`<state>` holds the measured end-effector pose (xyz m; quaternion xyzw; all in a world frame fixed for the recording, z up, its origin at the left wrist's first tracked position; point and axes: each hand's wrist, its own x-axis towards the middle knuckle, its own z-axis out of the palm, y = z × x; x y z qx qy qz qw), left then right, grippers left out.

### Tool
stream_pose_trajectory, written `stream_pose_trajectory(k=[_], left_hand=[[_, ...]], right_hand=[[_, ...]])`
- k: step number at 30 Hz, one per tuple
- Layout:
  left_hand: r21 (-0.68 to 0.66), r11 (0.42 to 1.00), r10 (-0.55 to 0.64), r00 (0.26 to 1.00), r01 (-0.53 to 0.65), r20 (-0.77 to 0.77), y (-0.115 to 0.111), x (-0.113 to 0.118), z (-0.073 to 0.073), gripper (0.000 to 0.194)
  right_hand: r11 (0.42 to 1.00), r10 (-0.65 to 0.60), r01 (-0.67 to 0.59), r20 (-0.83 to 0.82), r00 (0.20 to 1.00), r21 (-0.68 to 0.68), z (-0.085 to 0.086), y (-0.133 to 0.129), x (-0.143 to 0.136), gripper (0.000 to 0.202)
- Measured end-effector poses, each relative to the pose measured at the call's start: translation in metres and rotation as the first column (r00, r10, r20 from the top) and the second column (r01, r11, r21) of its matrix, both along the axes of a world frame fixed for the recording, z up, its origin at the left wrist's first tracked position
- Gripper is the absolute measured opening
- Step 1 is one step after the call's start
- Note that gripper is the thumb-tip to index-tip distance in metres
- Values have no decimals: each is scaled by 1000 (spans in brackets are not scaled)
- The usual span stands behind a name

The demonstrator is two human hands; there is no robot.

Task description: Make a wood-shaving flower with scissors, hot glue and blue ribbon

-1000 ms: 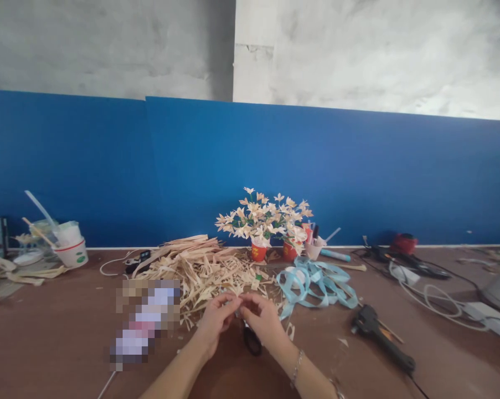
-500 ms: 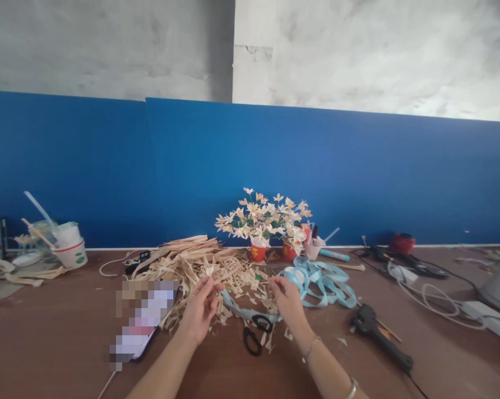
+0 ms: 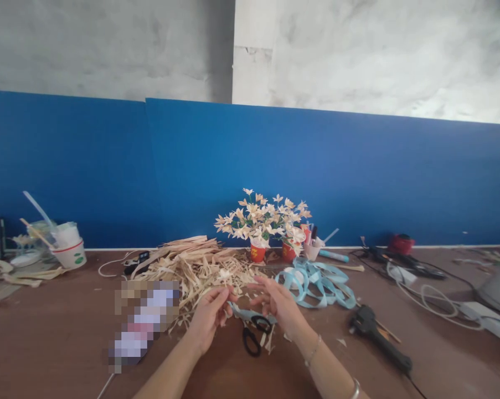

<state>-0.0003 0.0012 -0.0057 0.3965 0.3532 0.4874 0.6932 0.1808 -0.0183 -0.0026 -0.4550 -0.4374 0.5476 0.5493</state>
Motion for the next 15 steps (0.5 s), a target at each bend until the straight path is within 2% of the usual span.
stream_pose_trajectory(k=[3,6,8,12,15], left_hand=[[53,998,-17,998,20,-54,-1,1,-2,32],[90,996,21,996,-13,-86,-2,0,-2,28],[98,995,22,996,-13,-91,-4,0,-1,24],[105,988,-92,978,113,-188,-9,4,1,21],[91,988,-103,975,123,-196,-8,4,-1,21]], right_hand=[[973,203,-221,-210,956,-68,3,-2,-2,61],[927,323,-363,-292,900,-94,7,-6,-5,75],[898,386,-431,-310,869,-89,9,-9,-7,76],[842,485,-531,-304,820,-91,11,-14,-11,79],[844,476,-530,-337,812,-85,12,-14,-10,82]])
